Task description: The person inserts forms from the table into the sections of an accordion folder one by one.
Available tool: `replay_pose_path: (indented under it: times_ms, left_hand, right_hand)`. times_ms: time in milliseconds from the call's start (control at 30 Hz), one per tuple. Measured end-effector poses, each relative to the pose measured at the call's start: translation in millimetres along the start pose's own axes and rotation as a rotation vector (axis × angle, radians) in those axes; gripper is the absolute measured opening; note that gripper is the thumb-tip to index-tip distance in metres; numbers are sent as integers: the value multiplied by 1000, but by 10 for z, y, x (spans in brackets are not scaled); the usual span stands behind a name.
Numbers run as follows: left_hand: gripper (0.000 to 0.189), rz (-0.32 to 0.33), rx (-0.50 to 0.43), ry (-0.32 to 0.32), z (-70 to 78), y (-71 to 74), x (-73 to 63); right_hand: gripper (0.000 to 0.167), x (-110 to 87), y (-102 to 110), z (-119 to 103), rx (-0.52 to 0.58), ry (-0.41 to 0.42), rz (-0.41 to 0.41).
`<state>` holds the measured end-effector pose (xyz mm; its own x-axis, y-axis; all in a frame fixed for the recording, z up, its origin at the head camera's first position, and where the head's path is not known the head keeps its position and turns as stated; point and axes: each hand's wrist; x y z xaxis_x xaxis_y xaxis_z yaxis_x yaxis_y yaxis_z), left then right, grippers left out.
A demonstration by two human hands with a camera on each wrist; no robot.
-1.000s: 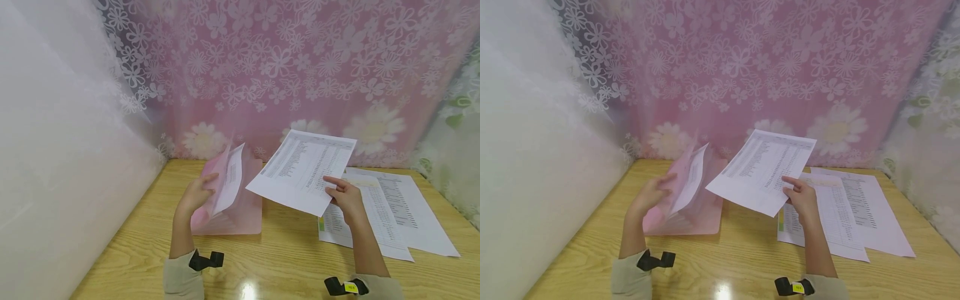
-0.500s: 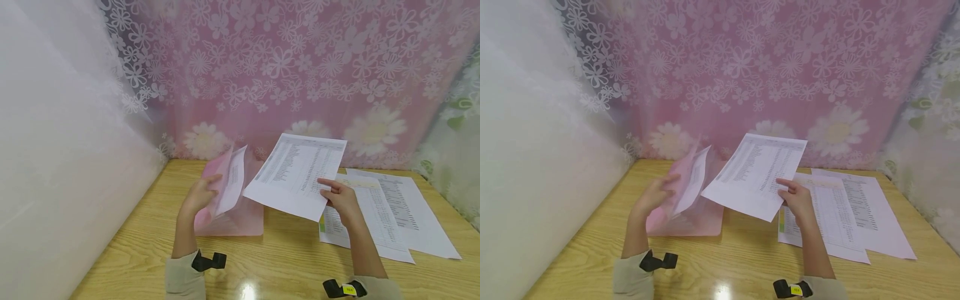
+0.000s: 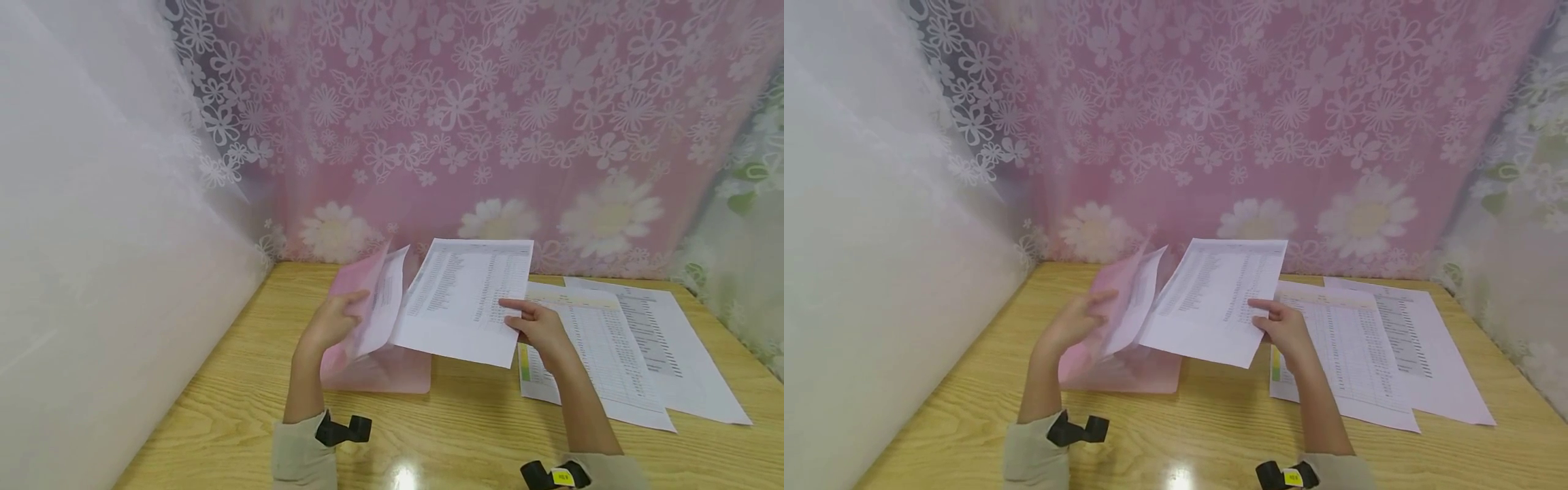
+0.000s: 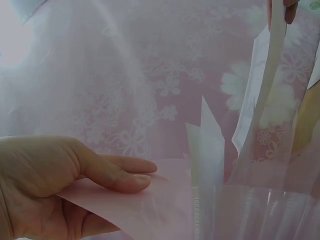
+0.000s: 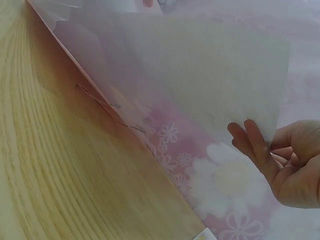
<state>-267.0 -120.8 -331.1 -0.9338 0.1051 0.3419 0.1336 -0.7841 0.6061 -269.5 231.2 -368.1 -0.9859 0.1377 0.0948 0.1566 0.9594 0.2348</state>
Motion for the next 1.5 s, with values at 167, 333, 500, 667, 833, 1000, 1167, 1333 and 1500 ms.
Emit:
replay_pose_path:
  times_ms: [167, 333, 500, 667, 833, 1000, 1167, 1333, 1500]
  left_hand:
    - [48, -19, 16, -3, 6, 2, -13]
    - [48, -22, 18, -26, 5, 3, -22]
    - [49, -28, 20, -36, -13, -5, -30]
    - [47, -28, 23, -51, -24, -21, -29]
    - [47, -38, 3, -60, -10, -34, -33]
    - [47, -39, 10, -57, -15, -30, -21]
    - [46, -38, 33, -70, -23, -15, -6]
    - [47, -42, 33, -77, -21, -10, -5]
    - [48, -43, 46, -68, -24, -16, -7]
  right_hand:
    - [45, -5, -55, -5, -27, -17, -53]
    - [46, -9, -87, 4, 13, -29, -102]
    - [47, -7, -129, 34, 62, -58, -135]
    - [46, -1, -185, 92, 72, -72, -154]
    - [44, 26, -284, 150, 83, -73, -166]
    - [42, 88, -420, 122, 70, -57, -185]
    - [41, 175, -590, 55, 53, -53, -186]
    - [40, 241, -811, 5, 42, -52, -201]
    - [38, 285, -1054, -17, 45, -64, -186]
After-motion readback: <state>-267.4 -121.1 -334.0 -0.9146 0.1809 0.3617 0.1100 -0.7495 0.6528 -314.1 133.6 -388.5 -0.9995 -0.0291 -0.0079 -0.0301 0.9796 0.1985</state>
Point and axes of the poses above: each hand's wrist, its own x-axis towards the middle knuckle, its own y-axis out of the back of the hand, z = x × y, and after that the axes turned 12 degrees about z, right-handed
